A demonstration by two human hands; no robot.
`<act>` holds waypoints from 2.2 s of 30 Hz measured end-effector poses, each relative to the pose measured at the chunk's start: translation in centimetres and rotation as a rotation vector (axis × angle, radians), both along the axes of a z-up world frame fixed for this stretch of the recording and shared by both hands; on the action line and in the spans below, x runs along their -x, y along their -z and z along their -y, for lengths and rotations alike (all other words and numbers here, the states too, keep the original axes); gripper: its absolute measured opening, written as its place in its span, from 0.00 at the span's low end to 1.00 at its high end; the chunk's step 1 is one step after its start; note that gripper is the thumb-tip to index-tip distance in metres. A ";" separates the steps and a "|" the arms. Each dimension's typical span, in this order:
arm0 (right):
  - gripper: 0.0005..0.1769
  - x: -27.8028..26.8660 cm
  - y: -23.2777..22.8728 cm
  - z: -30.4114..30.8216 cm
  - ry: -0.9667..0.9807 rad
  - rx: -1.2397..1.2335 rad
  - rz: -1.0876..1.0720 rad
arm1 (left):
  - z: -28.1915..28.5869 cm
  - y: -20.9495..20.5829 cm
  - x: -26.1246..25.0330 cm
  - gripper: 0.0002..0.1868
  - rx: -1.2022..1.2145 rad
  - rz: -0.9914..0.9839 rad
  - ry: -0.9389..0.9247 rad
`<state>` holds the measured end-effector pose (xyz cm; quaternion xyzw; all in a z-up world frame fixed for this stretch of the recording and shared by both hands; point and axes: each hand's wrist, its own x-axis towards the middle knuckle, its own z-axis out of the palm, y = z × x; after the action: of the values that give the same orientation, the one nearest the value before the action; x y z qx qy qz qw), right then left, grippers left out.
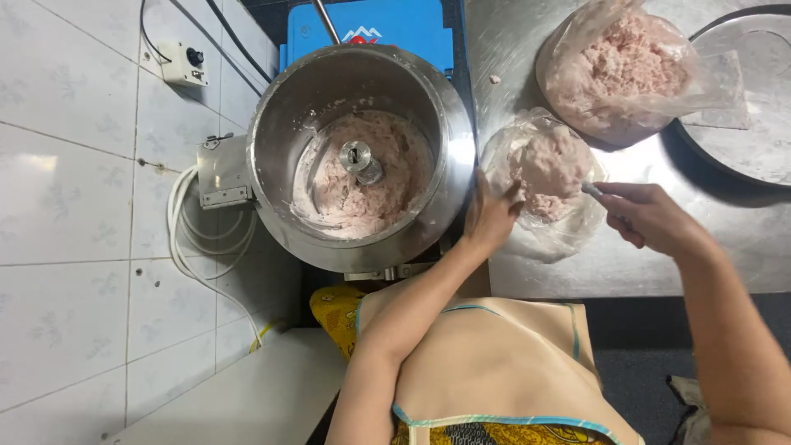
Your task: Scooping ground meat from an industrial mixer into plastic bags for portioning and scraping the mixer bowl.
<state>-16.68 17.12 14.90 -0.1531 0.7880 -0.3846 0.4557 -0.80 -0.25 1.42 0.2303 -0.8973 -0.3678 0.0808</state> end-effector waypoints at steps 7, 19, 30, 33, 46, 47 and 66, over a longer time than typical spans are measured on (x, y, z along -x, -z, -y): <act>0.19 0.2 11.9 -1.3 -0.332 -0.386 -0.879 | 1.3 4.4 3.3 0.36 -0.178 0.092 -0.124; 0.20 -1.5 11.7 0.4 -0.557 -0.486 -1.165 | 0.9 -1.6 0.8 0.37 0.238 -0.088 -0.070; 0.17 -4.7 5.4 -1.7 -0.429 -0.535 -1.172 | -3.7 8.2 2.6 0.05 0.945 -0.350 0.203; 0.19 -4.7 8.2 -1.6 -0.496 -0.545 -1.192 | -1.7 8.0 2.0 0.04 1.081 -0.289 0.186; 0.28 -2.6 1.7 0.1 -0.565 -0.837 -0.805 | 4.1 2.8 2.7 0.12 0.641 -0.195 0.180; 0.28 -2.4 4.3 -0.9 -0.563 -0.839 -0.808 | 4.9 3.1 4.0 0.12 0.641 -0.200 0.180; 0.25 -1.8 14.9 -3.1 -0.401 -0.482 -0.812 | 17.0 16.5 24.6 0.20 -0.038 -0.101 -0.575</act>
<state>-14.89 20.19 0.04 -0.3287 0.9229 -0.0065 0.2002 -25.43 -17.21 -15.06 0.4579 -0.7832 -0.3575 0.2219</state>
